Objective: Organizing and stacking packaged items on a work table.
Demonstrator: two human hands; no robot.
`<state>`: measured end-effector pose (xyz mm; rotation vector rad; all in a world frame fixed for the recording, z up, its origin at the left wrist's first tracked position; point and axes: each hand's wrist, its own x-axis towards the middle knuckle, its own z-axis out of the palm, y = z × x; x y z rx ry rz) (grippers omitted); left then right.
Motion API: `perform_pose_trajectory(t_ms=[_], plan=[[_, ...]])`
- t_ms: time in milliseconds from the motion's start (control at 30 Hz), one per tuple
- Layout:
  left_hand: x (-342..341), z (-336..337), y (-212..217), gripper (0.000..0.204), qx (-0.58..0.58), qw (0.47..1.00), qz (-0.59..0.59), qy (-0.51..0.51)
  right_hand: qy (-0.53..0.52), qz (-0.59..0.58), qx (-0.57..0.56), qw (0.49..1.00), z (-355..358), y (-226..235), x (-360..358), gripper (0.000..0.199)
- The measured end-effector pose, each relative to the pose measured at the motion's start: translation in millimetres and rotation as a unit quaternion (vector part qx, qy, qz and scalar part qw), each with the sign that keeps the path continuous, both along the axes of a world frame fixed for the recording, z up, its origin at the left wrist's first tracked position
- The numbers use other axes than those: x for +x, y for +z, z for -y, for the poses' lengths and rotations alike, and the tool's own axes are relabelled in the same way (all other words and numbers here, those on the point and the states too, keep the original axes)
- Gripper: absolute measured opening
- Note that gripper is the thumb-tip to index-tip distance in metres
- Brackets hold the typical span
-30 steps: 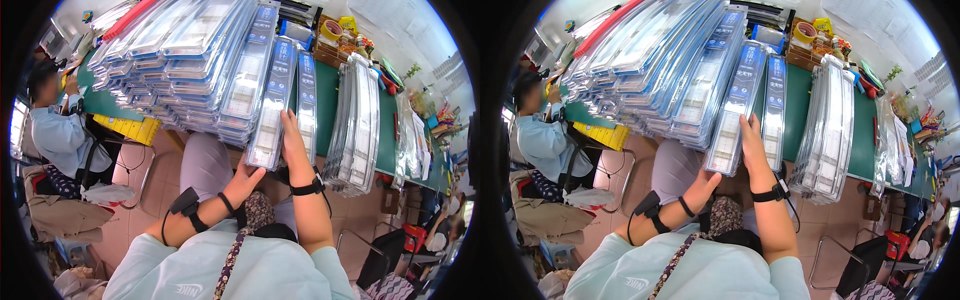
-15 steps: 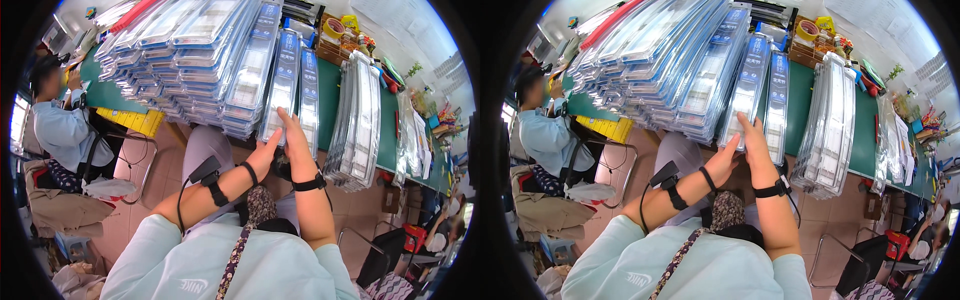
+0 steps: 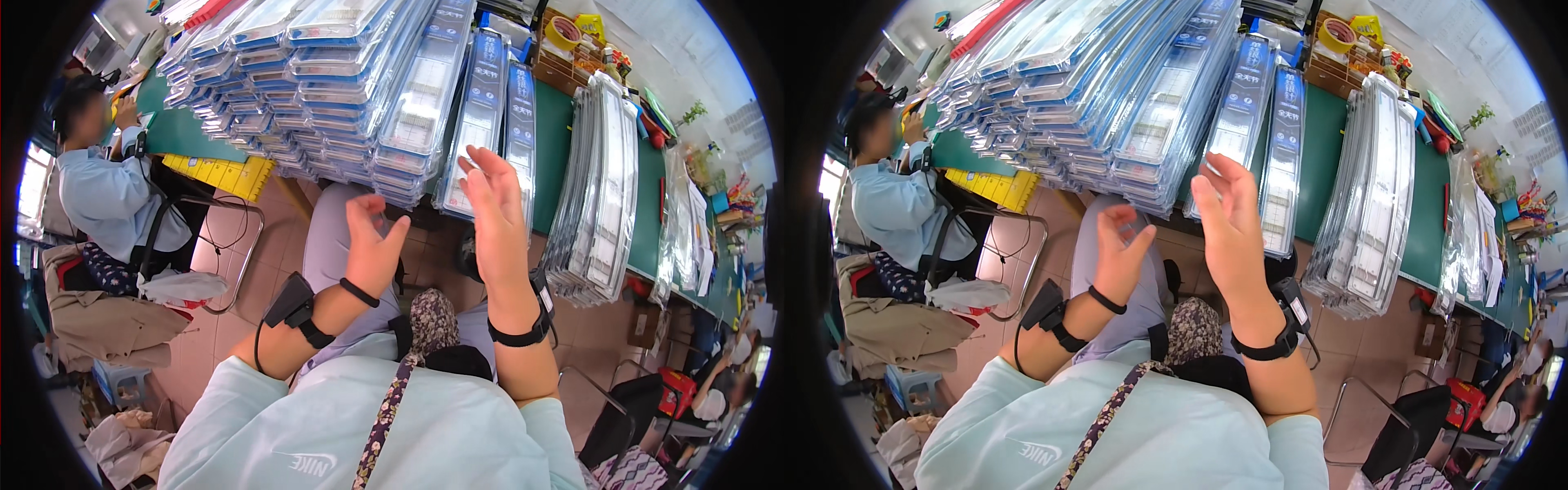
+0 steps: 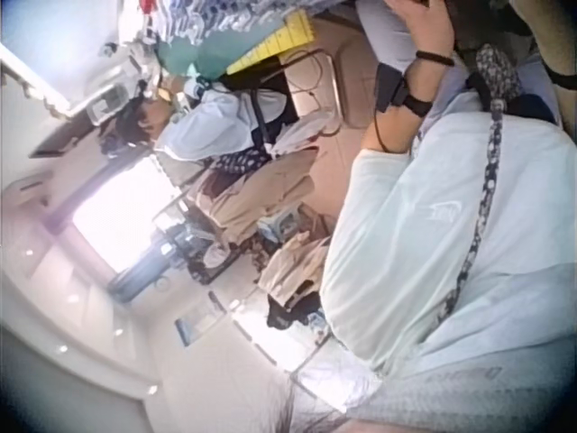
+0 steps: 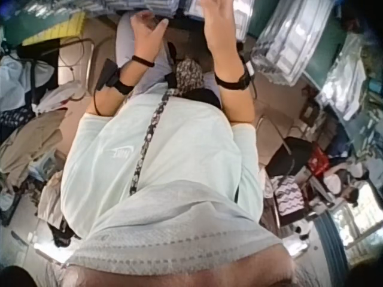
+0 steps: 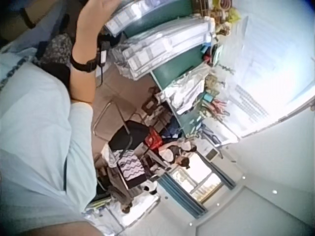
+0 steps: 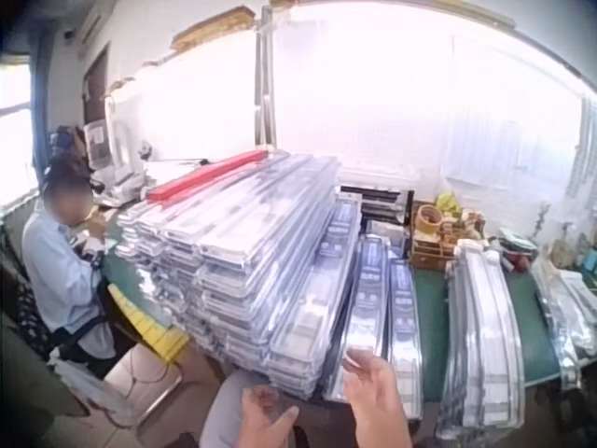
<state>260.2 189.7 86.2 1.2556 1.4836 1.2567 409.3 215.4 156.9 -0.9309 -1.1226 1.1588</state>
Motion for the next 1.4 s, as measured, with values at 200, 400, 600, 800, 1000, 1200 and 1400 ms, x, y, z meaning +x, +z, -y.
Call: perform_pose_trajectory(t_ms=[200,400,600,800,1000,1200,1400], plan=[[4.7,-2.5,42.4,0.060,0.101,0.994,0.029,-0.020,0.034,-0.066,-0.141,0.987,-24.6,-5.8,-17.4,0.055],[8.2,0.8,53.9,0.070,0.057,0.957,0.281,-0.040,0.118,-0.056,-0.180,0.975,-40.1,-2.8,-21.7,0.099],[-1.7,-3.4,58.4,0.059,0.001,0.952,0.277,-0.127,0.104,-0.044,-0.175,0.978,-43.2,5.2,-26.4,0.099],[1.5,-3.8,48.6,0.059,0.035,0.990,0.135,-0.028,0.107,-0.075,-0.162,0.978,-43.2,17.3,-23.5,0.084],[0.7,-3.9,45.3,0.067,0.046,0.997,0.063,-0.028,0.101,-0.076,-0.192,0.973,-35.8,22.4,-25.4,0.039],[-2.3,-6.5,49.0,0.067,0.005,0.983,0.126,-0.133,0.105,-0.211,-0.198,0.951,-45.1,12.4,-8.0,0.032],[2.2,-3.1,69.1,0.055,-0.051,0.955,0.207,-0.208,0.096,-0.113,-0.180,0.972,-44.1,24.6,5.8,0.043]])
